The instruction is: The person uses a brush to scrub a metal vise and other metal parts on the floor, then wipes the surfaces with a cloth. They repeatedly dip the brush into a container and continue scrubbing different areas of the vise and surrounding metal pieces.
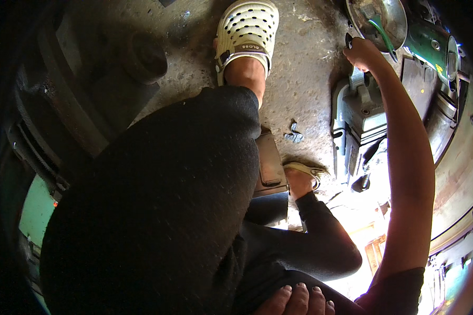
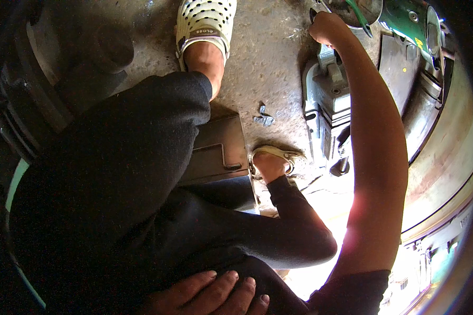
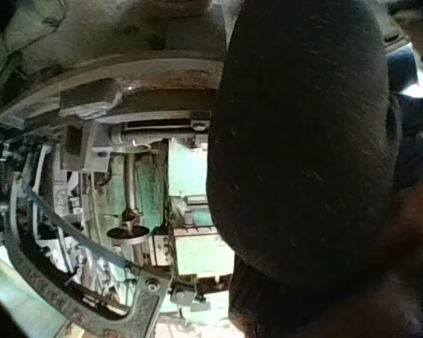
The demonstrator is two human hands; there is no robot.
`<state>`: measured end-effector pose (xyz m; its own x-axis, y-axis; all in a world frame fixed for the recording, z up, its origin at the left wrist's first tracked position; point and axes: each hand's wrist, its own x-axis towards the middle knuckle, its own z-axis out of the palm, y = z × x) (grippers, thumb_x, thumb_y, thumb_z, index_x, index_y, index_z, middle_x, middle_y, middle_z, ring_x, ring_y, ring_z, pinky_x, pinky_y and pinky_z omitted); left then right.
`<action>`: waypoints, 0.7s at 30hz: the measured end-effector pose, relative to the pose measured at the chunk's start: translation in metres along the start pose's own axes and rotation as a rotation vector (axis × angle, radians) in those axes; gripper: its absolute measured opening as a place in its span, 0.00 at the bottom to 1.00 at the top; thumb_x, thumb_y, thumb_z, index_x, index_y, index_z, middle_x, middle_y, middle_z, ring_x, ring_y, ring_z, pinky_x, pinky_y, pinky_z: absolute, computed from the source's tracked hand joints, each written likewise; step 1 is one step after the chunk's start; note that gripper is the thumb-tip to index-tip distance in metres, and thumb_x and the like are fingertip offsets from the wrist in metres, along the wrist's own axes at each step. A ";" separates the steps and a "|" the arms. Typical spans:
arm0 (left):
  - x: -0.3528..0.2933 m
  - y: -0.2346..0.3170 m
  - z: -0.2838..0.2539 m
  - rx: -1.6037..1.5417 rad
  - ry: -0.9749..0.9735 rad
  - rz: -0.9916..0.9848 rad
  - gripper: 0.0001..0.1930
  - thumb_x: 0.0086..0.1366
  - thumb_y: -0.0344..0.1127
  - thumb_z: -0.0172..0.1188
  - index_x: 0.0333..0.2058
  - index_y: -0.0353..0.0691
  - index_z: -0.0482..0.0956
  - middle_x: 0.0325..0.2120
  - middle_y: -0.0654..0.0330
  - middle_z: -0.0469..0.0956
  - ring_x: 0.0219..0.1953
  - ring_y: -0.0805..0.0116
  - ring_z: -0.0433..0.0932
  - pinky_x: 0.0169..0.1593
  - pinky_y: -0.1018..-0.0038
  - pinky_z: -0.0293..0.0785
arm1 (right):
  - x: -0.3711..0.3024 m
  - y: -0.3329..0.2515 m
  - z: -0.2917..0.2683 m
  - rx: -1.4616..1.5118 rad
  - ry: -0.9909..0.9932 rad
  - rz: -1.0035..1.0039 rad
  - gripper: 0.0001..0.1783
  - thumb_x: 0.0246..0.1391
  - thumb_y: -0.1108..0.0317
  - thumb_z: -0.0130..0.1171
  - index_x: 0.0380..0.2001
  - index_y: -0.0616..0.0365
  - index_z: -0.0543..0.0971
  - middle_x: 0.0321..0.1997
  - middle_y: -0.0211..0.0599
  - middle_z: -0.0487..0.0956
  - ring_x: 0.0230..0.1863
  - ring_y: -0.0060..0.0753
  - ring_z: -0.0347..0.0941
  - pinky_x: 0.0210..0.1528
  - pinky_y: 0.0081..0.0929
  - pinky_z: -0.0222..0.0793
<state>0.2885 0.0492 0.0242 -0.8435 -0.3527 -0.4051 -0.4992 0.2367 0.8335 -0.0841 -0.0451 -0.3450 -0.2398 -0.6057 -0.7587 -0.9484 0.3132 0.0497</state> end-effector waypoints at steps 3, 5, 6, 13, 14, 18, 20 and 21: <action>0.002 -0.001 0.000 -0.006 0.012 0.005 0.20 0.61 0.43 0.57 0.48 0.39 0.73 0.47 0.54 0.78 0.52 0.58 0.77 0.59 0.61 0.72 | 0.001 0.004 0.000 0.011 0.005 -0.035 0.15 0.51 0.72 0.51 0.23 0.75 0.81 0.21 0.62 0.79 0.19 0.52 0.80 0.23 0.44 0.77; 0.002 -0.003 0.000 -0.003 0.005 0.010 0.19 0.61 0.43 0.57 0.48 0.39 0.74 0.47 0.54 0.78 0.52 0.58 0.77 0.59 0.61 0.73 | -0.001 0.009 -0.004 0.114 -0.031 0.036 0.15 0.51 0.72 0.50 0.24 0.75 0.81 0.24 0.65 0.80 0.22 0.54 0.81 0.25 0.45 0.78; 0.003 -0.003 -0.001 -0.002 -0.003 0.010 0.19 0.61 0.43 0.57 0.48 0.39 0.74 0.46 0.54 0.78 0.51 0.58 0.78 0.59 0.61 0.73 | -0.002 0.009 -0.006 0.166 -0.048 0.072 0.15 0.51 0.71 0.50 0.25 0.75 0.81 0.26 0.66 0.80 0.23 0.55 0.81 0.26 0.45 0.78; 0.006 -0.005 -0.009 -0.024 -0.059 -0.003 0.19 0.60 0.43 0.57 0.47 0.38 0.74 0.46 0.54 0.79 0.52 0.57 0.77 0.59 0.62 0.72 | -0.013 -0.034 0.023 -0.339 0.032 -0.138 0.15 0.45 0.77 0.60 0.40 0.64 0.84 0.43 0.57 0.83 0.47 0.59 0.81 0.47 0.50 0.79; 0.007 -0.005 -0.009 -0.029 -0.063 -0.007 0.19 0.61 0.43 0.57 0.48 0.38 0.74 0.46 0.54 0.79 0.52 0.57 0.77 0.59 0.62 0.72 | -0.016 -0.039 0.027 -0.353 0.013 -0.143 0.15 0.45 0.78 0.61 0.40 0.64 0.84 0.43 0.55 0.84 0.47 0.58 0.82 0.47 0.49 0.79; 0.013 -0.007 -0.015 -0.057 -0.086 -0.030 0.19 0.61 0.43 0.57 0.48 0.38 0.75 0.46 0.54 0.79 0.52 0.58 0.78 0.59 0.62 0.72 | -0.024 -0.052 0.042 -0.470 -0.061 -0.243 0.13 0.47 0.75 0.63 0.39 0.63 0.85 0.42 0.53 0.84 0.45 0.54 0.83 0.45 0.46 0.80; 0.016 -0.008 -0.021 -0.048 -0.118 -0.020 0.19 0.61 0.43 0.57 0.48 0.39 0.75 0.47 0.54 0.79 0.52 0.58 0.78 0.59 0.62 0.73 | -0.030 -0.054 0.049 -0.446 -0.023 -0.295 0.11 0.49 0.73 0.63 0.38 0.61 0.86 0.40 0.50 0.85 0.43 0.51 0.84 0.41 0.47 0.81; 0.016 -0.008 -0.023 -0.044 -0.152 -0.014 0.19 0.61 0.43 0.57 0.47 0.39 0.75 0.47 0.54 0.79 0.52 0.58 0.78 0.59 0.62 0.73 | -0.034 -0.055 0.054 -0.441 -0.006 -0.314 0.10 0.51 0.72 0.63 0.37 0.60 0.86 0.39 0.49 0.86 0.41 0.50 0.85 0.40 0.47 0.81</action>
<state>0.2832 0.0210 0.0194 -0.8584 -0.2140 -0.4662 -0.5049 0.1916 0.8416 -0.0129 -0.0025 -0.3569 0.0696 -0.6164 -0.7843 -0.9715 -0.2204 0.0870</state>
